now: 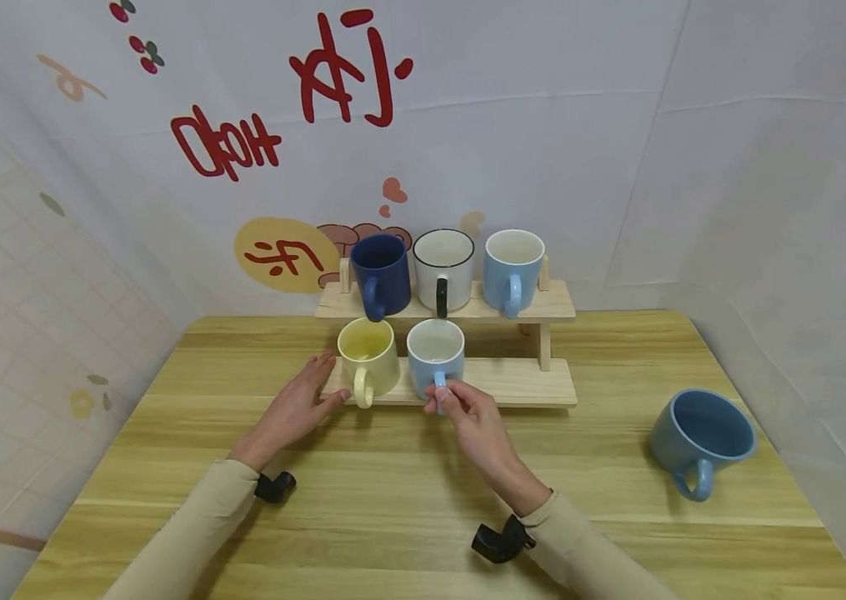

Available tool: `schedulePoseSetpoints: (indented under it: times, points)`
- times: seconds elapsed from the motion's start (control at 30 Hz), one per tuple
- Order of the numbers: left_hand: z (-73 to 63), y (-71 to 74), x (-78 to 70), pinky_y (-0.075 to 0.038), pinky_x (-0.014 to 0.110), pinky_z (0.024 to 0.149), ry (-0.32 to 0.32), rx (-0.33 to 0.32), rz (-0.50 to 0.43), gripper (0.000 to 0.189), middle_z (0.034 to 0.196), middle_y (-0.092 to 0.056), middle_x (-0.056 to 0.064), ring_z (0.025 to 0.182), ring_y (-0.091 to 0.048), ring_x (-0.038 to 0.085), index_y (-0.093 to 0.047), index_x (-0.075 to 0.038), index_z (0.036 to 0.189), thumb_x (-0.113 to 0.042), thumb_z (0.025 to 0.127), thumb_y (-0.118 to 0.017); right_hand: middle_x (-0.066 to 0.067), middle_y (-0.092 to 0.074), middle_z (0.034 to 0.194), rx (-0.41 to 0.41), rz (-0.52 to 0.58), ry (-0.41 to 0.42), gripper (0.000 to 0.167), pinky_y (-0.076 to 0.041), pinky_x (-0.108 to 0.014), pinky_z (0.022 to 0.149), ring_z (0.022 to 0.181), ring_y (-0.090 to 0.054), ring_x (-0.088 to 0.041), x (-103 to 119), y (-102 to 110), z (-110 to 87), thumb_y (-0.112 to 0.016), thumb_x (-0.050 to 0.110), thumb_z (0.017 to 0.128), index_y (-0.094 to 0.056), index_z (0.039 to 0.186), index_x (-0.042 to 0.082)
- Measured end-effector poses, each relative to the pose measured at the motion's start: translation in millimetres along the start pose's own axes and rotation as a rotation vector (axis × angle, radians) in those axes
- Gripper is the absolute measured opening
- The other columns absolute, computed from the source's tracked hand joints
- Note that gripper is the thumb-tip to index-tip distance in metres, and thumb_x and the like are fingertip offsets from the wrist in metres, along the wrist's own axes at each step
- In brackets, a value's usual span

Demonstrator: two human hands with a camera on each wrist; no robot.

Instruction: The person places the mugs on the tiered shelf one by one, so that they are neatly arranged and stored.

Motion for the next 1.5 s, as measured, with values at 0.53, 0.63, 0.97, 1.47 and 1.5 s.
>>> schedulePoseSetpoints:
  times: [0.53, 0.63, 0.97, 1.47, 1.5]
  points:
    - [-0.2, -0.5, -1.2, -0.026, 0.058, 0.121, 0.024, 0.010, -0.017, 0.081, 0.166, -0.030, 0.020, 0.153, -0.026, 0.044, -0.036, 0.007, 0.156, -0.048, 0.103, -0.062, -0.020, -0.070, 0.099, -0.010, 0.019, 0.054, 0.036, -0.044, -0.029, 0.100, 0.106, -0.062, -0.021, -11.1, -6.1, 10.7, -0.053, 0.020, 0.110, -0.064, 0.118, -0.014]
    - [0.2, -0.4, -1.2, -0.026, 0.058, 0.121, 0.025, 0.010, -0.019, 0.081, 0.166, -0.030, 0.020, 0.153, -0.026, 0.044, -0.037, 0.007, 0.156, -0.048, 0.103, -0.062, -0.019, -0.070, 0.100, -0.010, 0.016, 0.052, 0.036, -0.045, -0.029, 0.100, 0.106, -0.061, -0.021, -12.2, -6.8, 11.8, -0.052, 0.020, 0.111, -0.065, 0.118, -0.012]
    - [0.4, -0.1, -1.1, -0.026, 0.058, 0.121, 0.027, 0.012, -0.023, 0.080, 0.166, -0.031, 0.021, 0.152, -0.026, 0.045, -0.037, 0.008, 0.156, -0.047, 0.103, -0.062, -0.025, -0.070, 0.104, -0.014, 0.008, 0.044, 0.035, -0.046, -0.028, 0.101, 0.108, -0.063, -0.021, -14.9, -7.1, 15.6, -0.053, 0.019, 0.110, -0.066, 0.117, -0.012]
    - [1.2, -0.1, -0.6, -0.026, 0.057, 0.121, 0.023, 0.011, -0.025, 0.081, 0.165, -0.031, 0.022, 0.153, -0.026, 0.044, -0.036, 0.007, 0.156, -0.047, 0.103, -0.062, -0.015, -0.071, 0.126, 0.007, -0.208, 0.046, 0.036, -0.052, -0.033, 0.100, 0.119, -0.065, -0.026, -7.6, 5.7, 4.6, -0.064, 0.021, 0.105, -0.066, 0.134, 0.000]
    - [1.1, -0.2, -0.4, -0.026, 0.057, 0.121, 0.022, 0.010, -0.026, 0.081, 0.165, -0.031, 0.022, 0.152, -0.026, 0.044, -0.036, 0.008, 0.156, -0.047, 0.103, -0.062, -0.016, -0.070, 0.129, 0.009, -0.216, 0.052, 0.037, -0.052, -0.035, 0.101, 0.120, -0.065, -0.026, -7.1, 6.7, 2.6, -0.064, 0.021, 0.105, -0.065, 0.136, 0.000]
Point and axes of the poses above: each hand's wrist, its own z-axis towards the middle knuckle, its own y-axis out of the back of the hand, x = y × z, the point moved 2 cm from there along z, towards the middle knuckle
